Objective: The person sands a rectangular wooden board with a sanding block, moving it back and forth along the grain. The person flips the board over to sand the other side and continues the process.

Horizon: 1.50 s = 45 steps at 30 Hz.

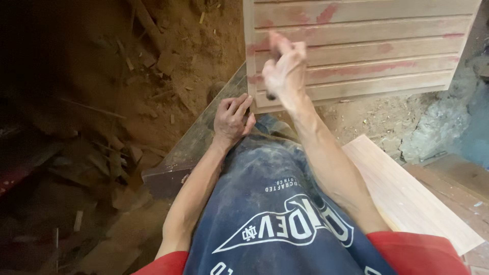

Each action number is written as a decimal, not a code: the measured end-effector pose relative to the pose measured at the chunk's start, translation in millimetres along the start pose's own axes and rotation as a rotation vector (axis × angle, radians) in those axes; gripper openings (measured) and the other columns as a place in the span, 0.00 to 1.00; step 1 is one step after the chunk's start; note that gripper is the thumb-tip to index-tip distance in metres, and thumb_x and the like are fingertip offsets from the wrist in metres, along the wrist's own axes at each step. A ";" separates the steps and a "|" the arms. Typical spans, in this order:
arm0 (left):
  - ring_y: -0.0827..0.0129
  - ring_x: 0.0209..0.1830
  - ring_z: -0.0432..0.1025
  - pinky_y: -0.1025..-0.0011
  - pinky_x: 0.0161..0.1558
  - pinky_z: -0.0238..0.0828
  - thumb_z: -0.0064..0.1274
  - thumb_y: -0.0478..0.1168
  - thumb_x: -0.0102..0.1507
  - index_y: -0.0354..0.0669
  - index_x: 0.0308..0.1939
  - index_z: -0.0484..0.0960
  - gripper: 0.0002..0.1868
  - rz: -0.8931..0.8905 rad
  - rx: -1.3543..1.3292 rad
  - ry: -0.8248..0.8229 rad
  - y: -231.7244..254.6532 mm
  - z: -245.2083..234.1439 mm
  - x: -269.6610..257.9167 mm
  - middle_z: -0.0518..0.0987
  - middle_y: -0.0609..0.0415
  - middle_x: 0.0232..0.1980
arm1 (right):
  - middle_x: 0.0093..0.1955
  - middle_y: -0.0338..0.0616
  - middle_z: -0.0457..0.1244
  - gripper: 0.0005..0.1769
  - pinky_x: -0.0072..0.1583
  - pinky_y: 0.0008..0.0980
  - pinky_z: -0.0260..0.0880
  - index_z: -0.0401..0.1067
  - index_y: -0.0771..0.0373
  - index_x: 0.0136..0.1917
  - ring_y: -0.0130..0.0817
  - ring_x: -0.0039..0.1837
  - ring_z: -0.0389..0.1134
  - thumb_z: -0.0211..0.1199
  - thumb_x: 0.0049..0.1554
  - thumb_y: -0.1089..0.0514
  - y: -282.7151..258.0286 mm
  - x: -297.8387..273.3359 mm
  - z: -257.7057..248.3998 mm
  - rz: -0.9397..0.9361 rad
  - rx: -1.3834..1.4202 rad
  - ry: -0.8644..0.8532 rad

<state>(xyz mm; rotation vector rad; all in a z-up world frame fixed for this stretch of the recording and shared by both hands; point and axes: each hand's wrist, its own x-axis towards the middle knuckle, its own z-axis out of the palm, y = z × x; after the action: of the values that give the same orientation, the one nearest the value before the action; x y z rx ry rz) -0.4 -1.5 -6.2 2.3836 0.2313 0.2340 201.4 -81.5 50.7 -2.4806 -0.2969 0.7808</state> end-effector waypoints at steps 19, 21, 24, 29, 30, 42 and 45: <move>0.55 0.54 0.71 0.59 0.58 0.71 0.61 0.41 0.57 0.40 0.57 0.82 0.24 0.004 0.039 -0.003 13.3 7.4 4.9 0.80 0.49 0.59 | 0.51 0.57 0.69 0.24 0.34 0.37 0.68 0.71 0.69 0.62 0.43 0.37 0.70 0.56 0.52 0.65 -4.3 69.7 -17.1 0.293 0.318 0.043; 0.55 0.53 0.71 0.58 0.58 0.70 0.60 0.42 0.57 0.40 0.57 0.82 0.24 0.006 0.044 -0.004 11.3 13.2 1.5 0.80 0.49 0.58 | 0.52 0.57 0.68 0.24 0.39 0.38 0.69 0.72 0.69 0.62 0.43 0.40 0.70 0.58 0.52 0.64 -21.6 73.5 -7.1 0.232 0.347 0.014; 0.57 0.54 0.71 0.59 0.59 0.70 0.57 0.42 0.63 0.37 0.60 0.80 0.22 0.080 0.115 -0.026 1.0 25.7 0.2 0.79 0.47 0.59 | 0.52 0.57 0.68 0.25 0.46 0.40 0.70 0.73 0.67 0.63 0.44 0.46 0.70 0.60 0.51 0.62 -47.0 47.2 5.6 0.079 0.406 -0.064; 0.55 0.60 0.71 0.57 0.63 0.70 0.53 0.43 0.68 0.40 0.61 0.79 0.20 0.018 0.028 -0.043 2.3 24.9 -3.7 0.80 0.46 0.60 | 0.54 0.57 0.68 0.26 0.57 0.44 0.72 0.75 0.65 0.63 0.44 0.55 0.71 0.64 0.51 0.59 -5.9 -25.6 -30.1 -0.112 0.457 -0.043; 0.54 0.61 0.71 0.56 0.63 0.69 0.53 0.44 0.69 0.39 0.62 0.79 0.19 0.020 -0.005 -0.049 1.4 24.1 -3.7 0.79 0.45 0.61 | 0.57 0.56 0.68 0.26 0.61 0.44 0.71 0.75 0.65 0.64 0.44 0.59 0.70 0.63 0.52 0.57 17.1 -44.8 -42.5 -0.058 0.432 -0.014; 0.54 0.50 0.77 0.64 0.50 0.77 0.53 0.48 0.74 0.33 0.55 0.85 0.19 -0.438 -0.157 0.141 -41.1 55.1 94.4 0.81 0.40 0.53 | 0.54 0.58 0.64 0.23 0.58 0.41 0.73 0.80 0.62 0.57 0.49 0.55 0.69 0.64 0.47 0.66 270.4 -119.0 -79.8 0.497 0.184 0.483; 0.53 0.39 0.78 0.60 0.43 0.75 0.63 0.46 0.66 0.36 0.40 0.88 0.14 -0.484 0.037 0.154 -49.3 63.5 111.2 0.84 0.43 0.41 | 0.50 0.62 0.66 0.21 0.59 0.44 0.71 0.82 0.61 0.56 0.52 0.54 0.70 0.65 0.47 0.64 264.0 -109.4 -89.4 0.449 0.099 0.443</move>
<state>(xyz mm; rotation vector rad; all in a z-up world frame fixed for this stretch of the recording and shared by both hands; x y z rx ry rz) 117.0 18.8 -74.4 2.2654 0.8747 0.1829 178.6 -378.7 22.8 -2.5674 0.4578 0.3722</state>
